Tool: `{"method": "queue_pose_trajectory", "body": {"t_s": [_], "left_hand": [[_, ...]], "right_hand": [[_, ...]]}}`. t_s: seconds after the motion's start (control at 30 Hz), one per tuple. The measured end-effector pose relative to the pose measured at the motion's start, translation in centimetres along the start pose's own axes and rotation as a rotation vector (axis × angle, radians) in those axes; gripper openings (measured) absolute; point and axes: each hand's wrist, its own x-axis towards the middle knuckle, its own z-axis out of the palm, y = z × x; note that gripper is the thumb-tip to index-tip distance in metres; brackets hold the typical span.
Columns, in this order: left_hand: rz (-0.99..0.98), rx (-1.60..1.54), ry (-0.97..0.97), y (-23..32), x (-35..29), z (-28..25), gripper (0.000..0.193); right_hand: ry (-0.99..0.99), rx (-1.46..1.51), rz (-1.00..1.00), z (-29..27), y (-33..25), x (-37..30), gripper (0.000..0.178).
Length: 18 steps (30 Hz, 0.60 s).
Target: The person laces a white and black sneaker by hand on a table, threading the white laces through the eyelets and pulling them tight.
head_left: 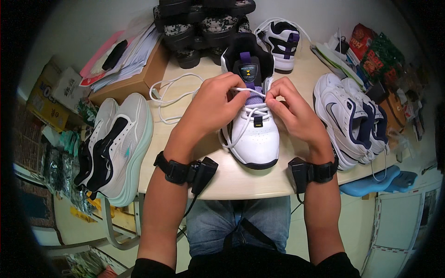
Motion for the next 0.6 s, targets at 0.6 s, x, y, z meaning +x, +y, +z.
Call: {"method": "queue_pose_trajectory", "body": {"t_s": [0.6], "left_hand": [[-0.224, -0.676, -0.001, 1.0, -1.1, -4.3, 0.02]], "right_hand": [[0.037, -0.322, -0.36, 2.4, -5.7, 2.7, 0.056]]}}
